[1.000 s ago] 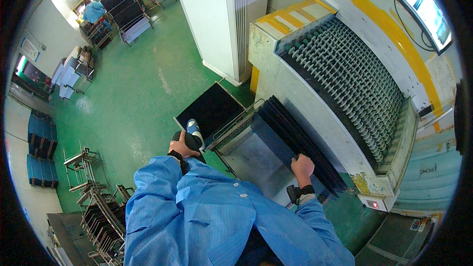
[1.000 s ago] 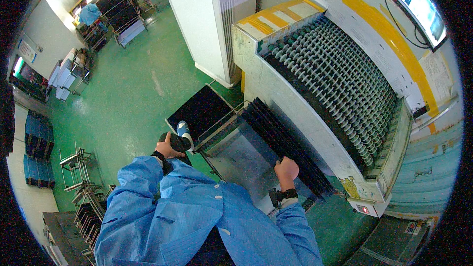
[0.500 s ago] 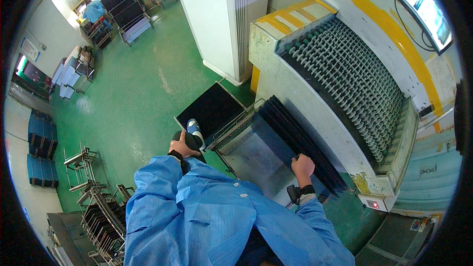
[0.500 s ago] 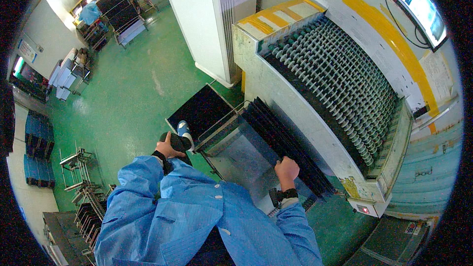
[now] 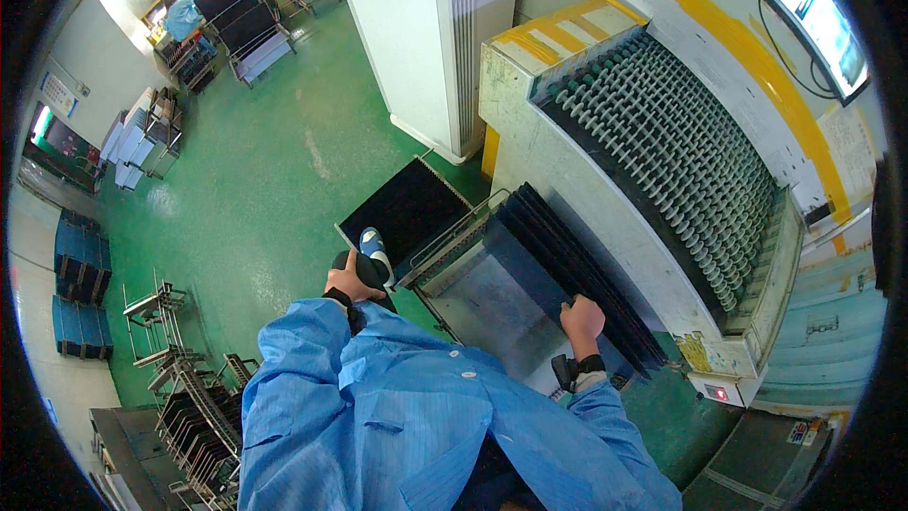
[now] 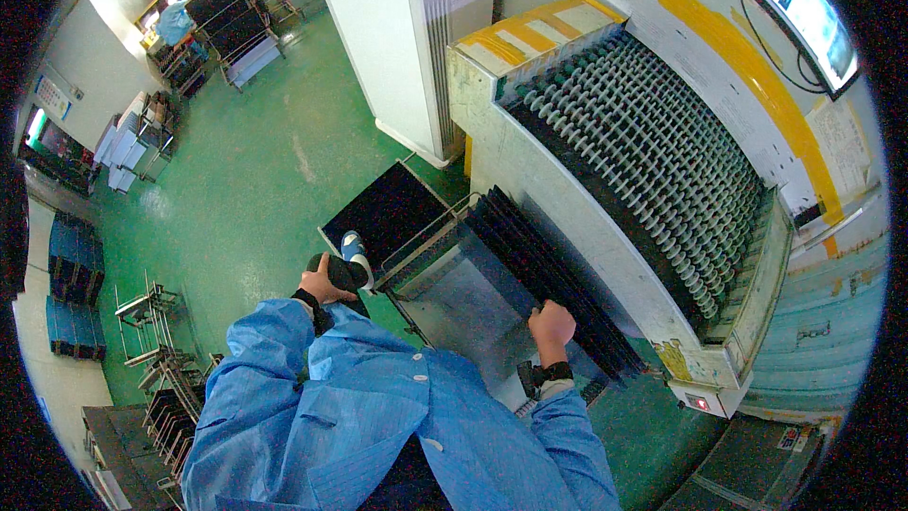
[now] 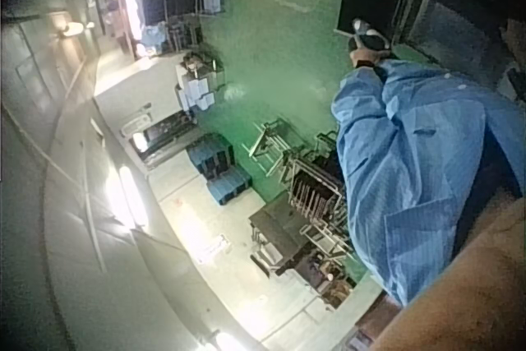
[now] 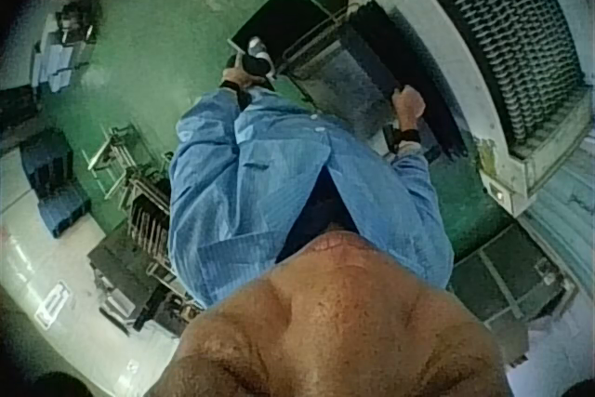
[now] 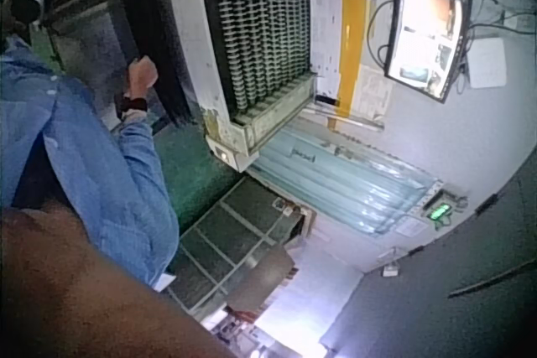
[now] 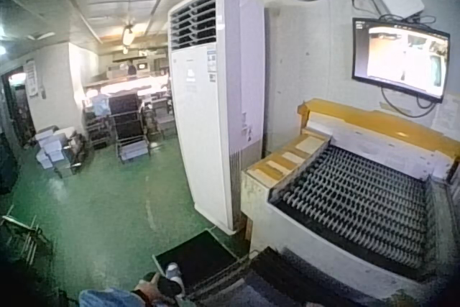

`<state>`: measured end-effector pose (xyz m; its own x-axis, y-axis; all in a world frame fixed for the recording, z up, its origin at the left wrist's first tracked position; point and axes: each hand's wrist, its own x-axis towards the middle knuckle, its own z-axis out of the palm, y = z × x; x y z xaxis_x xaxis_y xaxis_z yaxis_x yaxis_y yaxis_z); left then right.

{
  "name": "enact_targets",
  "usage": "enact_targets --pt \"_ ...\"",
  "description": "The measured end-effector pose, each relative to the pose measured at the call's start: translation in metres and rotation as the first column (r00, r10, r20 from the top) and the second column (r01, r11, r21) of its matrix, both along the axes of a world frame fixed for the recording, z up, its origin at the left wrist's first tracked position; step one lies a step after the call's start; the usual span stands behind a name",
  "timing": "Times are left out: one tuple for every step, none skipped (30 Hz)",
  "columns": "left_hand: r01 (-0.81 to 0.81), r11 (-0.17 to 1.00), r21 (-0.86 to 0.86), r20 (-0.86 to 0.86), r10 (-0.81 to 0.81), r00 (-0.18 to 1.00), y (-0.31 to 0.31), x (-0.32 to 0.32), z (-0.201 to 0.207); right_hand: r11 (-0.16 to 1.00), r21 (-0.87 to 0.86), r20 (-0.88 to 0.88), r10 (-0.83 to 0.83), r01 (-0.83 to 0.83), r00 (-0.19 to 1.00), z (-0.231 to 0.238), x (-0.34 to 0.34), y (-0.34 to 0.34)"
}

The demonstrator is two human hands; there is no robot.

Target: Moving metal printing plates into a processing machine and stacking them.

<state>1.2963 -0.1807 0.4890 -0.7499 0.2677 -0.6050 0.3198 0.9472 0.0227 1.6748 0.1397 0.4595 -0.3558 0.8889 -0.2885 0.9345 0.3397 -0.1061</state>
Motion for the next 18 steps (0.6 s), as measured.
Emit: enact_targets --pt "0.005 1.000 0.006 0.001 -0.005 1.000 -0.001 -0.001 -0.001 1.000 0.005 -0.002 0.000 0.000 1.000 0.000 0.000 0.000" --pt "0.009 1.000 0.011 0.003 -0.009 1.000 -0.001 -0.001 -0.002 1.000 0.008 -0.001 -0.003 0.003 1.000 0.000 0.000 0.000" --pt "0.008 1.000 0.008 -0.001 -0.008 1.000 -0.001 -0.002 -0.003 1.000 0.011 -0.001 -0.005 0.005 1.000 0.000 0.000 -0.001" --pt "0.006 1.000 0.006 -0.004 -0.006 1.000 -0.001 -0.002 -0.004 1.000 0.014 0.000 -0.008 0.008 1.000 0.001 0.000 -0.001" --pt "0.005 1.000 0.003 -0.007 -0.005 1.000 -0.001 -0.002 -0.004 1.000 0.008 0.005 -0.009 0.009 1.000 0.002 -0.001 -0.001" --pt "0.004 1.000 0.000 -0.009 -0.004 1.000 -0.001 -0.002 -0.005 1.000 0.003 0.009 -0.009 0.009 1.000 0.003 -0.001 -0.001" --pt "0.004 1.000 -0.003 -0.011 -0.004 1.000 -0.001 -0.001 -0.006 1.000 -0.002 0.014 -0.009 0.009 1.000 0.003 -0.001 -0.001" --pt "0.004 1.000 -0.007 -0.012 -0.004 1.000 -0.002 -0.001 -0.006 1.000 0.001 0.011 -0.008 0.008 1.000 0.004 -0.002 -0.001" --pt "0.001 1.000 -0.003 -0.006 -0.001 1.000 -0.001 -0.002 -0.005 1.000 0.004 0.008 -0.009 0.009 1.000 0.004 -0.001 -0.001" --pt "-0.003 1.000 0.001 0.001 0.003 1.000 -0.001 -0.002 -0.004 1.000 0.007 0.005 -0.011 0.011 1.000 0.004 -0.001 -0.002" --pt "-0.006 1.000 0.005 0.008 0.006 1.000 0.000 -0.002 -0.003 1.000 0.010 0.002 -0.007 0.007 1.000 0.003 -0.001 -0.001" --pt "0.005 1.000 -0.001 0.005 -0.005 1.000 -0.003 -0.004 -0.007 1.000 0.013 -0.002 -0.001 0.001 1.000 0.002 0.000 -0.001" --pt "0.016 1.000 -0.006 0.003 -0.016 1.000 -0.006 -0.006 -0.015 1.000 0.016 -0.006 0.005 -0.005 1.000 0.002 0.000 -0.001" --pt "0.027 1.000 -0.011 0.001 -0.027 1.000 -0.009 -0.008 -0.020 1.000 0.019 -0.011 0.011 -0.011 1.000 0.001 0.000 -0.001" --pt "0.028 1.000 -0.012 0.001 -0.028 1.000 -0.009 -0.008 -0.020 1.000 0.022 -0.014 0.014 -0.014 1.000 0.000 0.000 0.000" --pt "0.030 0.999 -0.013 0.001 -0.030 1.000 -0.009 -0.008 -0.021 1.000 0.024 -0.017 0.018 -0.018 1.000 -0.001 0.001 0.000" --pt "0.031 0.999 -0.013 0.001 -0.031 1.000 -0.008 -0.008 -0.021 1.000 0.026 -0.019 0.017 -0.016 1.000 -0.001 0.001 0.000" --pt "0.028 0.999 -0.019 0.002 -0.028 1.000 -0.007 -0.008 -0.020 1.000 0.027 -0.020 0.015 -0.015 1.000 -0.001 0.001 -0.001"
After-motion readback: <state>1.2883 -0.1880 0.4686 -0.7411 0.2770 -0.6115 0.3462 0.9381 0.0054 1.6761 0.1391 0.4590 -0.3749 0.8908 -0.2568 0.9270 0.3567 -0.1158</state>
